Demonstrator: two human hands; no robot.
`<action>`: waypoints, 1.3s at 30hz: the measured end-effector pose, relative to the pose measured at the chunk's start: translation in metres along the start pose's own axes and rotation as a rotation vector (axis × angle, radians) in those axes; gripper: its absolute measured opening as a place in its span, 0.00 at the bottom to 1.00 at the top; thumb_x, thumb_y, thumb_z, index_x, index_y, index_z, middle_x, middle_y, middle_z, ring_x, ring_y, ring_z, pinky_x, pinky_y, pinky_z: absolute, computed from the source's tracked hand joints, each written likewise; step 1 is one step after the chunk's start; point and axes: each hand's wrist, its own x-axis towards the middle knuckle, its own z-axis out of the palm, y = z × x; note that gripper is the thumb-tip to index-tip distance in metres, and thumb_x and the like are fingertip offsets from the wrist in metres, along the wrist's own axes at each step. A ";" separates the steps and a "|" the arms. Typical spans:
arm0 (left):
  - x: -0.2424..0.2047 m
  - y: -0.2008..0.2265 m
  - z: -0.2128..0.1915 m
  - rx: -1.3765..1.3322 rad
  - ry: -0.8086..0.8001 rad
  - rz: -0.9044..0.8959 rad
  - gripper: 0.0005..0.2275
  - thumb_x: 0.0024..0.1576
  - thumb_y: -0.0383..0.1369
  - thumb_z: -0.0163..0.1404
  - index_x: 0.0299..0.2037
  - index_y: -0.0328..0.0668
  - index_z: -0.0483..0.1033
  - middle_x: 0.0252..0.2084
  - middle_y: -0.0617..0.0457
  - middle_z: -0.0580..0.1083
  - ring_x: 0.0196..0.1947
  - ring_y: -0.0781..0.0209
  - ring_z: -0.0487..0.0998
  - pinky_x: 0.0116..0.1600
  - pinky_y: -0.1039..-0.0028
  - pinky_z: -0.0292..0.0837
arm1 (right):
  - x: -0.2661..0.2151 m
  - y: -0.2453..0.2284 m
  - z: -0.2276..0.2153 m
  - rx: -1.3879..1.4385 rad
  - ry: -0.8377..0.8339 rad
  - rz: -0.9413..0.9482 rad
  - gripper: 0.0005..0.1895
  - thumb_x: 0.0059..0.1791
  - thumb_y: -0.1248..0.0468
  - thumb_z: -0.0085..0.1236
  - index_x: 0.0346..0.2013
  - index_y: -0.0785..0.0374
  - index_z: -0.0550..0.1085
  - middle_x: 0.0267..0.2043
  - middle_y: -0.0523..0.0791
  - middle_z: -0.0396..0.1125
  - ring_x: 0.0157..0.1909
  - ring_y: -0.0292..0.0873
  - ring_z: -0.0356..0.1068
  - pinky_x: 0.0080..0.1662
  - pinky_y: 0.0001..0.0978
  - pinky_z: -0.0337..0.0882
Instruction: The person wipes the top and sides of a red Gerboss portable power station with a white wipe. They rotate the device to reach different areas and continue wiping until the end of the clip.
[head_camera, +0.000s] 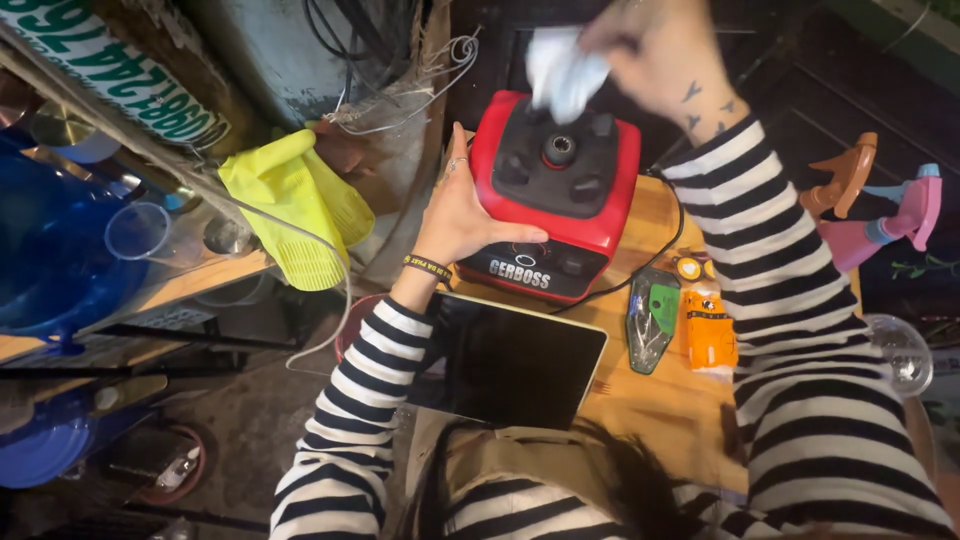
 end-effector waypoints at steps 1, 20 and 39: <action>-0.001 0.002 -0.001 0.000 0.009 -0.005 0.69 0.23 0.53 0.69 0.67 0.27 0.28 0.73 0.45 0.48 0.72 0.52 0.51 0.68 0.66 0.51 | 0.001 -0.004 0.005 0.199 -0.236 -0.043 0.11 0.47 0.75 0.57 0.38 0.57 0.81 0.40 0.44 0.75 0.43 0.42 0.73 0.47 0.33 0.67; -0.003 -0.006 -0.003 0.089 -0.016 -0.020 0.70 0.23 0.59 0.68 0.68 0.35 0.28 0.70 0.40 0.56 0.69 0.50 0.58 0.61 0.59 0.64 | -0.105 0.020 -0.003 -0.373 0.105 0.535 0.16 0.55 0.70 0.51 0.24 0.61 0.59 0.20 0.46 0.53 0.24 0.44 0.52 0.31 0.46 0.49; -0.001 -0.007 -0.001 0.060 -0.001 0.036 0.66 0.24 0.56 0.68 0.68 0.34 0.34 0.72 0.38 0.45 0.70 0.48 0.54 0.67 0.63 0.55 | -0.110 0.055 0.042 -0.381 0.143 0.418 0.10 0.42 0.73 0.53 0.32 0.61 0.80 0.29 0.47 0.69 0.29 0.46 0.71 0.32 0.35 0.69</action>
